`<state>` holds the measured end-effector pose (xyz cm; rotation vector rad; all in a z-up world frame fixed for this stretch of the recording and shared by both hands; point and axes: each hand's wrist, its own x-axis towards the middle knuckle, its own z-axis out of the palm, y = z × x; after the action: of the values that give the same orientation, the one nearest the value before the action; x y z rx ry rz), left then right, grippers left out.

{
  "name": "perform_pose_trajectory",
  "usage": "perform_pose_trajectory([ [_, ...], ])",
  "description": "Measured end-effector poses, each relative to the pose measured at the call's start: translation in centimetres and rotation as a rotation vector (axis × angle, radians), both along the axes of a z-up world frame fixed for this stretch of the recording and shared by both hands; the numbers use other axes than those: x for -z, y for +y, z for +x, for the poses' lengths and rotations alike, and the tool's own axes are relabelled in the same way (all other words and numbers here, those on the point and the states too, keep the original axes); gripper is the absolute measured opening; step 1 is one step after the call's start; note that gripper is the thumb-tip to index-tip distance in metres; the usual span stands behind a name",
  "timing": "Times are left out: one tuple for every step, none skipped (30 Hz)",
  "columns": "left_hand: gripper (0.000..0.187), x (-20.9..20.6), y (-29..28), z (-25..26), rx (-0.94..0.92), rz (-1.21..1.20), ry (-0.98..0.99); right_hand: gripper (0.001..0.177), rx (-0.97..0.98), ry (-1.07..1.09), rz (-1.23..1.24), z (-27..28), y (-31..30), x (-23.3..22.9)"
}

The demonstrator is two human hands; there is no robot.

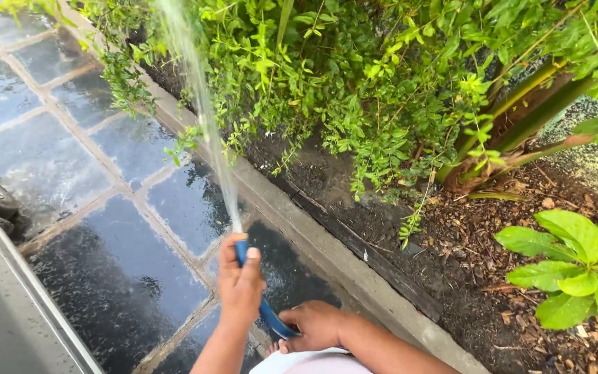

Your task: The person uses a blue garden hose to water plants and the surrounding soil in a garden bed. They direct the water stream along the edge of a paved area and onto the base of various green plants.

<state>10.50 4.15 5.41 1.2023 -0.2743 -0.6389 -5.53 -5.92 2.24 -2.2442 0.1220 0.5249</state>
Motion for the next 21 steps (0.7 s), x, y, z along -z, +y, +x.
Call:
perform_pose_trajectory([
  [0.03, 0.2, -0.6, -0.4, 0.042, 0.057, 0.004, 0.045, -0.018, 0.029, -0.007, -0.1, 0.1, 0.2],
  [0.031, 0.6, -1.1, -1.1, 0.085, 0.113, 0.008, 0.044, -0.036, 0.059, -0.014, -0.2, 0.3, 0.7],
  [0.029, 1.0, -1.7, -1.9, 0.12, 0.079, -0.231, 0.044, -0.056, 0.09, -0.021, -0.4, 0.4, 1.2],
  [0.027, 1.5, -2.2, -2.8, 0.158, 0.042, -0.469, 0.043, -0.048, 0.026, 0.033, -0.8, 0.6, 1.8],
  [0.027, 1.9, -2.7, -3.9, 0.227, 0.057, -0.454, 0.042, -0.039, -0.039, 0.086, -1.3, 0.8, 2.5],
  [0.027, 2.3, -3.2, -5.0, 0.297, 0.071, -0.439, 0.042, -0.03, -0.105, 0.138, -1.7, 0.9, 3.0],
  [0.027, 2.5, -3.5, -5.6, 0.371, 0.085, -0.422, 0.042, -0.011, -0.061, 0.142, -2.0, 0.9, 3.4],
  [0.028, 2.6, -3.5, -5.7, 0.401, 0.121, -0.403, 0.042, 0.007, -0.017, 0.147, -2.2, 0.8, 3.6],
  [0.028, 2.7, -3.5, -5.7, 0.429, 0.159, -0.383, 0.043, 0.024, 0.027, 0.152, -2.4, 0.8, 3.7],
  [0.029, 2.8, -3.5, -5.8, 0.458, 0.196, -0.364, 0.043, 0.035, 0.049, 0.133, -2.5, 0.8, 3.8],
  [0.029, 2.8, -3.5, -5.6, 0.443, 0.148, -0.313, 0.044, 0.044, 0.069, 0.116, -2.3, 1.0, 3.7],
  [0.028, 2.8, -3.5, -5.0, 0.429, 0.1, -0.263, 0.045, 0.053, 0.089, 0.098, -2.2, 1.1, 3.6],
  [0.028, 2.9, -3.5, -4.5, 0.414, 0.051, -0.215, 0.047, 0.037, 0.097, 0.06, -1.9, 1.1, 3.4],
  [0.027, 2.9, -3.4, -4.0, 0.391, 0.136, -0.119, 0.05, 0.021, 0.107, 0.022, -1.6, 1.2, 3.4],
  [0.027, 3.1, -3.4, -3.3, 0.365, 0.22, -0.022, 0.052, 0.003, 0.116, -0.016, -1.3, 1.3, 3.3],
  [0.027, 3.3, -3.2, -2.8, 0.339, 0.305, 0.075, 0.053, -0.002, 0.141, -0.039, -1.2, 1.4, 3.2],
  [0.026, 3.7, -3.0, -2.2, 0.322, 0.299, 0.092, 0.055, -0.012, 0.166, -0.063, -0.9, 1.5, 3.2],
  [0.024, 4.3, -3.1, -1.6, 0.306, 0.294, 0.108, 0.057, -0.022, 0.191, -0.088, -0.6, 1.6, 3.2],
  [0.023, 4.9, -3.2, -1.1, 0.285, 0.289, 0.123, 0.058, -0.035, 0.224, -0.111, -0.4, 1.6, 3.2],
  [0.023, 5.7, -3.2, -0.8, 0.297, 0.324, 0.106, 0.059, -0.047, 0.258, -0.134, -0.2, 1.7, 3.3],
  [0.023, 6.3, -3.2, -0.5, 0.309, 0.359, 0.091, 0.061, -0.06, 0.293, -0.157, 0.0, 1.7, 3.3],
])
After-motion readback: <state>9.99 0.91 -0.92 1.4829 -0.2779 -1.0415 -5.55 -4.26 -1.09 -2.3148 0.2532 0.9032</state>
